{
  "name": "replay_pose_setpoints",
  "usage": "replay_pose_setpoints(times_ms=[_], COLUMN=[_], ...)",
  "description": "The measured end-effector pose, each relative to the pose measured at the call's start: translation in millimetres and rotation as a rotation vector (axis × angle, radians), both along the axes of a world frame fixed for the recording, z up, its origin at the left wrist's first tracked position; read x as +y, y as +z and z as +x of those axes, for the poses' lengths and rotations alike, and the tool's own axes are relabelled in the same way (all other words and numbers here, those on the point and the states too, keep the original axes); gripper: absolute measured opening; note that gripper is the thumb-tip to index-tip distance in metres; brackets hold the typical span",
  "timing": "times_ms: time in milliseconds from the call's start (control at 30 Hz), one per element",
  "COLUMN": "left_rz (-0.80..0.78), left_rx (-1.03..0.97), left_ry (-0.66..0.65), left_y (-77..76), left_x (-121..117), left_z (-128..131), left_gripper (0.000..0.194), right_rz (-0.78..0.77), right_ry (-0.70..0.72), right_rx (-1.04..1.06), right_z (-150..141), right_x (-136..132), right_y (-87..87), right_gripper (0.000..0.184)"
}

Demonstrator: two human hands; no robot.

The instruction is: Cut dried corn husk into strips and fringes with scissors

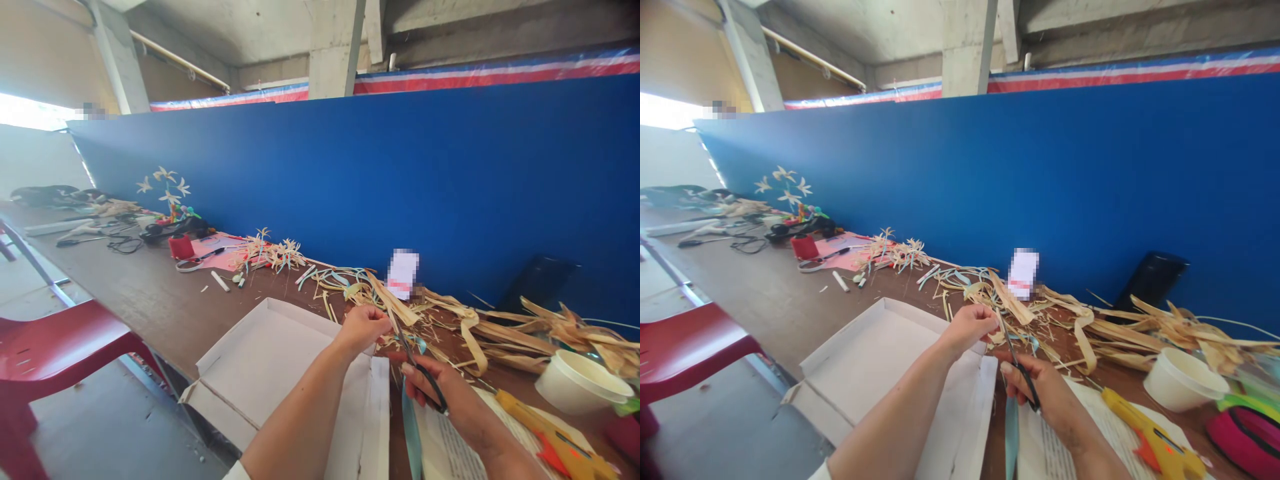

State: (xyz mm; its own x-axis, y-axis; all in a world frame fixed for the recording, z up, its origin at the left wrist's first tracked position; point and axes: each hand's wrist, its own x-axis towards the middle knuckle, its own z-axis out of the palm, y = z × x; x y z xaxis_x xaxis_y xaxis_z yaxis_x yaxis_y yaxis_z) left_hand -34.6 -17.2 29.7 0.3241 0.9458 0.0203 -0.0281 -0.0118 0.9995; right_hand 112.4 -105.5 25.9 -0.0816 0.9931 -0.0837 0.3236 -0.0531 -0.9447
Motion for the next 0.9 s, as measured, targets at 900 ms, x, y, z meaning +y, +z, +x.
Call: replay_pose_setpoints(times_ms=[900], left_rz=[-0.173], left_rx=[-0.151], left_ry=[-0.032], left_y=[4.3], left_x=[-2.4], left_z=[3.5], left_gripper=[0.007], right_rz=[-0.032], right_ry=[0.000], right_rx=[-0.077], right_z=[1.3], right_x=[5.0], right_y=[-3.8], right_gripper=[0.049])
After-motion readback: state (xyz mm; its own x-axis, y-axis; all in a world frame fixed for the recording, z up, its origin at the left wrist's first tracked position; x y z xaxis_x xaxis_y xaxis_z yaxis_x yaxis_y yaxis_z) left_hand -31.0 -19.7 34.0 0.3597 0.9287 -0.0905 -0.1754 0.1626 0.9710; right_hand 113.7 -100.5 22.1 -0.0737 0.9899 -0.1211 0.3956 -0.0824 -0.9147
